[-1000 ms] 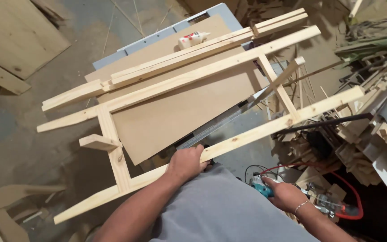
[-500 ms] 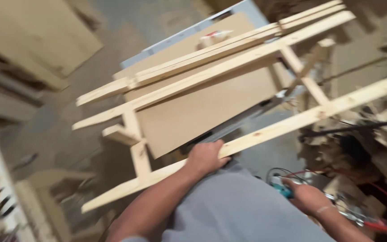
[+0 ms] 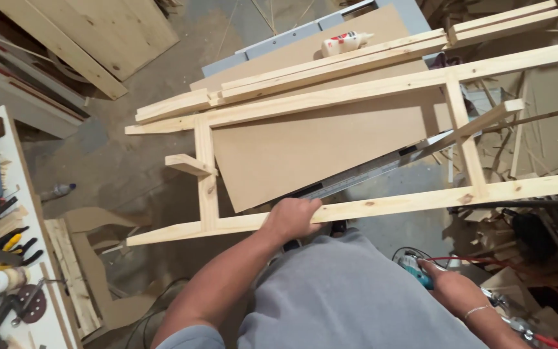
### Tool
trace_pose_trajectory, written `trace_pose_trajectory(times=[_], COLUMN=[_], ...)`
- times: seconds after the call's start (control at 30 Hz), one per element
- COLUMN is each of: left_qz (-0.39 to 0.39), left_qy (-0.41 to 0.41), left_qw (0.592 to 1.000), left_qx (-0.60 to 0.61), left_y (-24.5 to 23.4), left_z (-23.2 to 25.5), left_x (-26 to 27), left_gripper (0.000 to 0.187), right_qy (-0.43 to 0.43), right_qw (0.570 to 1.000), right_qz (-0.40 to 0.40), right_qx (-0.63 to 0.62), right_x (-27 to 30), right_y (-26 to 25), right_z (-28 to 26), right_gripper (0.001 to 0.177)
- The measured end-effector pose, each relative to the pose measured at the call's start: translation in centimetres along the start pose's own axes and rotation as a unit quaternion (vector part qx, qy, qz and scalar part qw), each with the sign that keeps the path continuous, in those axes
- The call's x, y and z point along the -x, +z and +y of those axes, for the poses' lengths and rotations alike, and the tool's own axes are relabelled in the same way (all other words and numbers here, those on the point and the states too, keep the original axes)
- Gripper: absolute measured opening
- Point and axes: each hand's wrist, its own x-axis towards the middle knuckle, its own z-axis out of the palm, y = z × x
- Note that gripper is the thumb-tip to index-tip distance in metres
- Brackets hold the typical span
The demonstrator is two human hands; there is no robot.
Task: Assembling a wooden frame structure using a pneumatic nail gun and wood glue
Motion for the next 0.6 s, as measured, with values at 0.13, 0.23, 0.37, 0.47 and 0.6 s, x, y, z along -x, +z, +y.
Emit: trace_pose_trajectory(times=[0.13,0.23,0.37,0.47,0.6], left_qz=[-0.006,-0.045,-0.063,-0.062,-0.075], left_qy=[0.012,0.01,0.024,0.032,0.029], left_qw=[1.0,0.999,0.997,0.997,0.996], left_qx=[-0.023,-0.009,-0.034,-0.035,-0.045], left_y=[1.1,-1.1,-1.4,-1.5,-1.2], left_z=[-1.9,-2.6,-5.1,-7.0,-8.7], left_x=[1.0,2.3,3.4,4.1,4.7], left_gripper=[0.045,0.043,0.041,0.037,0.039], right_qy=[0.007,0.028,0.035,0.032,0.013], right_qw=[1.0,0.999,0.998,0.997,0.999], right_qz=[-0.015,-0.032,-0.043,-0.063,-0.045], right_qx=[-0.017,-0.013,-0.019,-0.006,-0.015], right_x=[1.7,2.7,2.5,1.7,0.5], right_y=[-1.4,-2.5,-2.4,-1.7,-0.5], right_z=[-0.8,-1.6,-1.5,-1.0,-0.4], right_gripper=[0.074,0.072,0.073,0.075,0.076])
